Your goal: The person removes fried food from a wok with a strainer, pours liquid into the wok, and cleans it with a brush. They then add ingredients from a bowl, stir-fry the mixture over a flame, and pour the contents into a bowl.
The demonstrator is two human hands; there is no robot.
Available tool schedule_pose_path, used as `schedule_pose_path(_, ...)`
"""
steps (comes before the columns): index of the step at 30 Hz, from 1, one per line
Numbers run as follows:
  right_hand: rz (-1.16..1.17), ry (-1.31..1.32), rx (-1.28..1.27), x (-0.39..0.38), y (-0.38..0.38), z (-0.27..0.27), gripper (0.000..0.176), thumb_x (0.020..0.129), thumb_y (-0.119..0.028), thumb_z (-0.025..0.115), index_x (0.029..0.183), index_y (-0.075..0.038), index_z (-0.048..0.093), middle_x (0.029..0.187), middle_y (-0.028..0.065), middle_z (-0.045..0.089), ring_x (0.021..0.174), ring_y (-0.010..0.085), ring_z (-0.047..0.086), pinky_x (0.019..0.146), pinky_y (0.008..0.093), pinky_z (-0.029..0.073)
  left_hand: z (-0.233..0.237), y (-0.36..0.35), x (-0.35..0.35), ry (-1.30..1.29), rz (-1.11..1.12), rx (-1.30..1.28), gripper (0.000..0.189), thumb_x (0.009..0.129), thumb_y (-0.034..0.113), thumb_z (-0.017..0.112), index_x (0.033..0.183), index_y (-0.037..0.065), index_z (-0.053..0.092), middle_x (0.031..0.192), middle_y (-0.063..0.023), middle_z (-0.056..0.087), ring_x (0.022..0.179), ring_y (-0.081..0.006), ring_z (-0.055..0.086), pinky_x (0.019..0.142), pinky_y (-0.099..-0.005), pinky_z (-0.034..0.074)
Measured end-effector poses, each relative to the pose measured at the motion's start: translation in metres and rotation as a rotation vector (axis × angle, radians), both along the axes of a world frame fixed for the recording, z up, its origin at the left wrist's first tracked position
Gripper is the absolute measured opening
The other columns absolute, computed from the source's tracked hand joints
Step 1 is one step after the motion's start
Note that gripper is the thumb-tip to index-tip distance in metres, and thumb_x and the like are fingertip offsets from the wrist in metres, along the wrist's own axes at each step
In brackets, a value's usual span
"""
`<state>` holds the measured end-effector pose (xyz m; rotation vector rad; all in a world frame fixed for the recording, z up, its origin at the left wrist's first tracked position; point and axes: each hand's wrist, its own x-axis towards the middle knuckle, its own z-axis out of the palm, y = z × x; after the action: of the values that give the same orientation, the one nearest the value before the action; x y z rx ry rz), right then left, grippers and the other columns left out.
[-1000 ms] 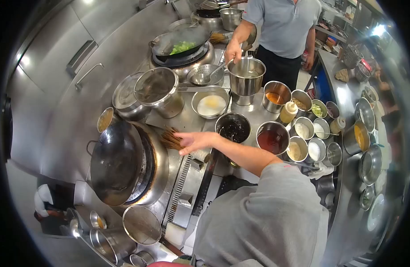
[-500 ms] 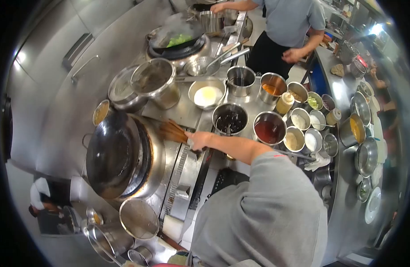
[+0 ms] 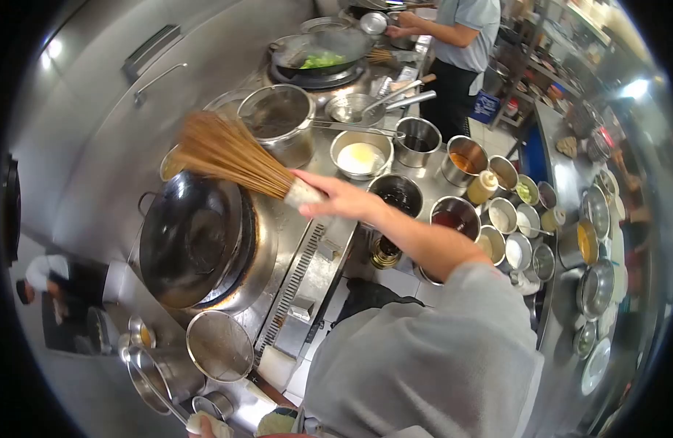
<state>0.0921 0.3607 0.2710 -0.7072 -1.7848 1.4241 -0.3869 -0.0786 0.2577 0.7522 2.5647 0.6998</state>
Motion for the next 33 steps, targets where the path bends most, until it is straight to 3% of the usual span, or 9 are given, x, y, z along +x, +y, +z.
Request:
schedule_pose_path(3, 0.004, -0.281, 0.351, -0.039, 0.058, 0.036, 0.070, 0.077, -0.025, 0.068, 0.139, -0.010, 0.039, 0.126, 0.0140, 0.056, 0.114, 0.0253, 0.052, 0.100, 0.0327, 0.038, 0.015, 0.017, 0.033, 0.502, 0.226, -0.153, 0.062, 0.079, 0.032, 0.071, 0.124, -0.004, 0.051, 0.114, -0.0214, 0.061, 0.099, -0.0299, 0.059, 0.089, -0.0387, 0.046)
schedule_pose_path(8, 0.350, -0.560, 0.402, -0.115, 0.121, 0.077, 0.059, 0.077, -0.027, 0.065, 0.133, -0.018, 0.050, 0.100, 0.0108, 0.064, 0.066, 0.0166, 0.062, 0.049, 0.0309, 0.053, 0.025, 0.030, 0.089, -0.037, 0.127, 0.579, 0.072, 0.073, 0.022, 0.070, 0.131, -0.008, 0.041, 0.120, -0.0226, 0.055, 0.105, -0.0302, 0.055, 0.094, -0.0370, 0.042)
schedule_pose_path(13, 0.679, -1.241, 0.442, -0.237, 0.130, 0.062, 0.062, 0.069, -0.025, 0.071, 0.129, -0.019, 0.055, 0.092, 0.0116, 0.066, 0.064, 0.0210, 0.064, 0.048, 0.0359, 0.053, -0.017, 0.085, 0.165, -0.503, 0.106, 1.111, 0.090, 0.069, 0.037, 0.069, 0.136, -0.009, 0.030, 0.127, -0.0205, 0.046, 0.108, -0.0288, 0.054, 0.093, -0.0369, 0.044)
schedule_pose_path(15, 0.624, -1.006, 0.739, -0.297, 0.153, -0.015, 0.048, 0.067, -0.024, 0.071, 0.114, -0.016, 0.063, 0.097, 0.0134, 0.067, 0.077, 0.0300, 0.067, 0.052, 0.0411, 0.055, -0.047, 0.115, 0.189, -0.730, 0.160, 1.334, 0.092, 0.069, 0.043, 0.067, 0.134, -0.012, 0.031, 0.127, -0.0234, 0.045, 0.111, -0.0305, 0.053, 0.097, -0.0380, 0.042)
schedule_pose_path(17, 0.384, -0.952, 0.408, -0.332, 0.126, -0.016, 0.045, 0.071, -0.025, 0.068, 0.113, -0.015, 0.061, 0.099, 0.0142, 0.067, 0.082, 0.0319, 0.066, 0.057, 0.0407, 0.057, -0.035, 0.142, 0.208, -0.866, 0.237, 1.306, 0.092, 0.070, 0.047, 0.064, 0.132, -0.013, 0.032, 0.129, -0.0260, 0.044, 0.115, -0.0331, 0.051, 0.097, -0.0401, 0.043)
schedule_pose_path(21, 0.547, -0.956, 0.323, -0.294, 0.115, -0.018, 0.068, 0.072, -0.027, 0.069, 0.136, -0.022, 0.047, 0.094, 0.0122, 0.066, 0.057, 0.0194, 0.061, 0.044, 0.0324, 0.051, -0.043, 0.132, 0.207, -1.042, 0.207, 1.333, 0.068, 0.082, 0.043, 0.054, 0.122, -0.011, 0.044, 0.106, -0.0279, 0.058, 0.071, -0.0283, 0.064, 0.056, -0.0329, 0.054)
schedule_pose_path(25, 0.720, -1.252, 0.299, -0.237, 0.179, 0.046, 0.064, 0.070, -0.022, 0.070, 0.132, -0.025, 0.052, 0.109, 0.0078, 0.063, 0.071, 0.0162, 0.062, 0.040, 0.0295, 0.049, -0.042, 0.125, 0.191, -0.967, 0.279, 1.249, 0.069, 0.084, 0.043, 0.050, 0.134, -0.001, 0.034, 0.090, -0.0211, 0.061, 0.062, -0.0257, 0.061, 0.052, -0.0339, 0.052)
schedule_pose_path(28, 0.600, -1.411, 0.873, -0.298, 0.237, 0.032, 0.061, 0.064, -0.022, 0.073, 0.124, -0.020, 0.059, 0.114, 0.0109, 0.064, 0.097, 0.0259, 0.064, 0.090, 0.0344, 0.048, -0.048, 0.138, 0.191, -1.080, 0.364, 1.320, 0.071, 0.087, 0.044, 0.048, 0.142, 0.006, 0.024, 0.087, -0.0194, 0.061, 0.064, -0.0283, 0.063, 0.055, -0.0385, 0.055)
schedule_pose_path(33, 0.361, -0.937, 0.195, -0.339, 0.131, -0.027, 0.065, 0.070, -0.032, 0.072, 0.132, -0.026, 0.051, 0.102, 0.0117, 0.066, 0.087, 0.0252, 0.065, 0.068, 0.0404, 0.057, -0.046, 0.178, 0.201, -1.444, 0.345, 1.282, 0.075, 0.088, 0.050, 0.047, 0.144, 0.009, 0.020, 0.101, -0.0217, 0.060, 0.069, -0.0383, 0.064, 0.055, -0.0481, 0.057)
